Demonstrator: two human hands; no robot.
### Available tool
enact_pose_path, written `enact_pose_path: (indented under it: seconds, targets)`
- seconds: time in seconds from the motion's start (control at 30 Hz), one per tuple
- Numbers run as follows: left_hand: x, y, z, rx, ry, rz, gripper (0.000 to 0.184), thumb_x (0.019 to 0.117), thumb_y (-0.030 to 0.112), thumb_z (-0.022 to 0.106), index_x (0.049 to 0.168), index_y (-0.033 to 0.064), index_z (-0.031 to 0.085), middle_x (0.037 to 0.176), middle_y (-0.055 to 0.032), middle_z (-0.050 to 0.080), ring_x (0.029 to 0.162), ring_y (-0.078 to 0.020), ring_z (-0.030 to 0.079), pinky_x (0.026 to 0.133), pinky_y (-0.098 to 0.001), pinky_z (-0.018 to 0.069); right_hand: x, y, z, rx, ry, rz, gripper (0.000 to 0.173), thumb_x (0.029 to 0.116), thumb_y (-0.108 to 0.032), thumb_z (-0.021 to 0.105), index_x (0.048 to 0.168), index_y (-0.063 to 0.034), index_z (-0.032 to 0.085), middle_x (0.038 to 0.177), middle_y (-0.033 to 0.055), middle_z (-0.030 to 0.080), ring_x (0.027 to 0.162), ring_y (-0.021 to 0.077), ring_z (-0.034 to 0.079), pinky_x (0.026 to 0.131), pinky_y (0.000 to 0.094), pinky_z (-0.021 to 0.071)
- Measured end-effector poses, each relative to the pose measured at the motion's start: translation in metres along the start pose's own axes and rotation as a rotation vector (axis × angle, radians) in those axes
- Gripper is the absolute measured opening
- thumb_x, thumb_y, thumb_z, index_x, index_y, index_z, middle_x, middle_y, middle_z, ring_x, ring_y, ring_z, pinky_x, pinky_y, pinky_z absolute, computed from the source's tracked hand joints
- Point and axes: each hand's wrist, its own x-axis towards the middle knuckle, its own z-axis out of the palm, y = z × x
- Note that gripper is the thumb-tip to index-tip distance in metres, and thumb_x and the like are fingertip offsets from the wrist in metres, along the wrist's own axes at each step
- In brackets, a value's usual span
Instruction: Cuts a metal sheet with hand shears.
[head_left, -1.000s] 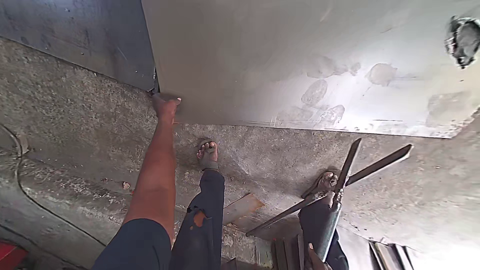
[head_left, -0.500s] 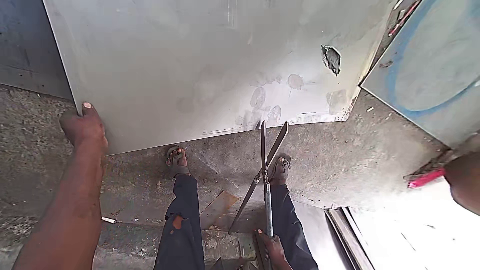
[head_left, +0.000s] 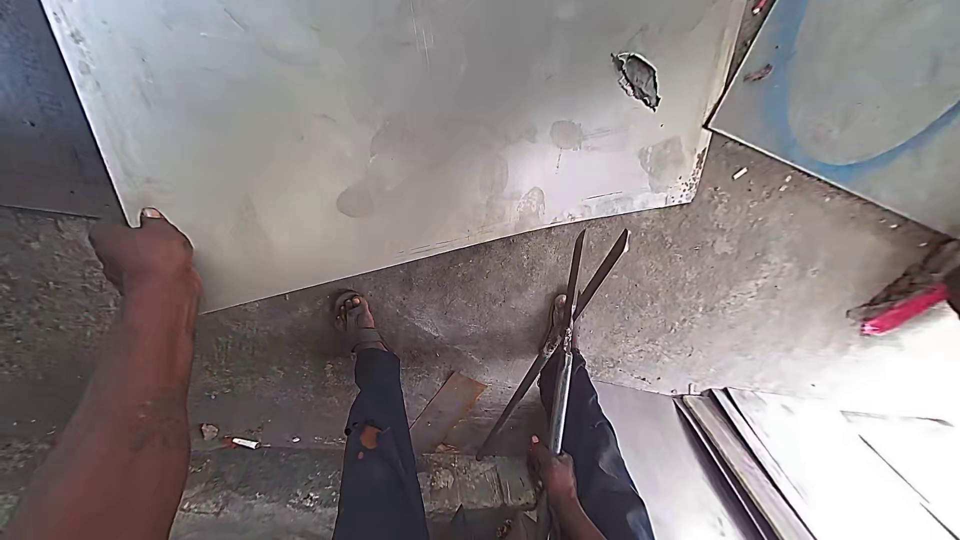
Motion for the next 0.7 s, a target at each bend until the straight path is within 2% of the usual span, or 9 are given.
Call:
enact_pose_path:
  seconds: [0.07, 0.1, 0.17, 0.2, 0.27, 0.37, 0.5, 0.6, 0.7]
  targets:
    - [0.016, 0.0, 0.006, 0.01, -0.009, 0.014, 0.07, 0.0937, 0.046, 0.057, 0.149, 0.0044, 0.046, 0.145, -0.0234, 0.054, 0.134, -0.0344, 0.053, 0.105, -0.0591, 0.0464, 0.001, -0.01, 0.005, -0.019, 0.015, 0.014, 0.037, 0.1005, -0.033, 0.068, 0.082, -0.0031, 0.056, 0.051, 0.0054, 0.047, 0.038, 0.016, 0.044, 0.037, 0.0329, 0.0412]
    - [0.016, 0.0, 0.006, -0.013, -0.022, 0.016, 0.07, 0.0936, 0.042, 0.059, 0.15, 0.0036, 0.044, 0.146, -0.0225, 0.053, 0.135, -0.0322, 0.053, 0.106, -0.0559, 0.047, 0.0, -0.016, 0.008, -0.03, 0.018, 0.018, 0.036, 0.1005, -0.032, 0.068, 0.082, -0.0033, 0.055, 0.051, 0.0049, 0.047, 0.038, 0.0155, 0.044, 0.037, 0.0325, 0.041]
    - [-0.022, 0.024, -0.013, -0.118, -0.074, -0.062, 0.066, 0.1004, 0.026, 0.059, 0.156, 0.0025, 0.033, 0.155, -0.0192, 0.045, 0.141, -0.0269, 0.047, 0.114, -0.0487, 0.0408, -0.006, -0.016, 0.008, -0.037, -0.014, 0.028, 0.034, 0.1013, -0.028, 0.067, 0.08, -0.0038, 0.054, 0.05, 0.004, 0.045, 0.037, 0.0147, 0.042, 0.037, 0.0314, 0.0404]
    - [-0.038, 0.044, -0.023, -0.177, -0.084, -0.08, 0.066, 0.1004, 0.02, 0.059, 0.157, 0.0031, 0.03, 0.156, -0.0163, 0.043, 0.141, -0.0227, 0.046, 0.115, -0.0443, 0.0398, -0.003, -0.021, 0.011, -0.035, -0.042, 0.026, 0.034, 0.1012, -0.027, 0.067, 0.08, -0.004, 0.054, 0.05, 0.0037, 0.044, 0.037, 0.0144, 0.041, 0.037, 0.0311, 0.0399]
    - [-0.048, 0.055, -0.045, -0.215, -0.105, -0.027, 0.067, 0.0982, 0.015, 0.06, 0.157, 0.0026, 0.03, 0.154, -0.0138, 0.045, 0.139, -0.0179, 0.048, 0.113, -0.0389, 0.0425, -0.006, -0.021, 0.012, -0.07, -0.097, 0.047, 0.032, 0.1007, -0.028, 0.068, 0.083, -0.0038, 0.056, 0.052, 0.0042, 0.045, 0.038, 0.0149, 0.041, 0.038, 0.0317, 0.0403]
    - [-0.043, 0.059, -0.059, -0.222, -0.116, 0.033, 0.062, 0.093, 0.014, 0.061, 0.15, 0.0036, 0.039, 0.144, -0.0128, 0.052, 0.124, -0.0166, 0.055, 0.102, -0.04, 0.0478, -0.011, -0.021, 0.014, -0.088, -0.132, 0.034, 0.031, 0.099, -0.028, 0.07, 0.084, -0.0046, 0.056, 0.051, 0.0037, 0.044, 0.038, 0.0144, 0.04, 0.038, 0.0311, 0.0393]
    - [-0.056, 0.064, -0.075, -0.196, -0.12, 0.007, 0.062, 0.096, 0.023, 0.06, 0.151, 0.0038, 0.04, 0.146, -0.0141, 0.05, 0.127, -0.0189, 0.052, 0.105, -0.0436, 0.0448, -0.023, -0.012, 0.017, -0.056, -0.094, 0.02, 0.033, 0.0984, -0.028, 0.07, 0.081, -0.0041, 0.057, 0.051, 0.0041, 0.044, 0.038, 0.0149, 0.041, 0.038, 0.0314, 0.0384]
    - [-0.071, 0.065, -0.082, -0.189, -0.124, 0.043, 0.051, 0.0999, 0.027, 0.058, 0.146, 0.0054, 0.048, 0.142, -0.0108, 0.053, 0.125, -0.0135, 0.053, 0.106, -0.0371, 0.0443, -0.021, -0.013, 0.018, -0.07, -0.039, 0.03, 0.034, 0.0992, -0.028, 0.069, 0.079, -0.0033, 0.057, 0.052, 0.005, 0.046, 0.039, 0.0152, 0.042, 0.039, 0.032, 0.0393]
    - [-0.079, 0.074, -0.08, -0.127, -0.144, 0.003, 0.047, 0.1051, 0.03, 0.05, 0.142, 0.0021, 0.048, 0.138, -0.0118, 0.052, 0.119, -0.0133, 0.051, 0.103, -0.0381, 0.0422, -0.003, -0.029, 0.015, -0.114, -0.015, 0.024, 0.035, 0.0999, -0.028, 0.069, 0.079, -0.0021, 0.059, 0.054, 0.0069, 0.05, 0.041, 0.0165, 0.044, 0.04, 0.0335, 0.0402]
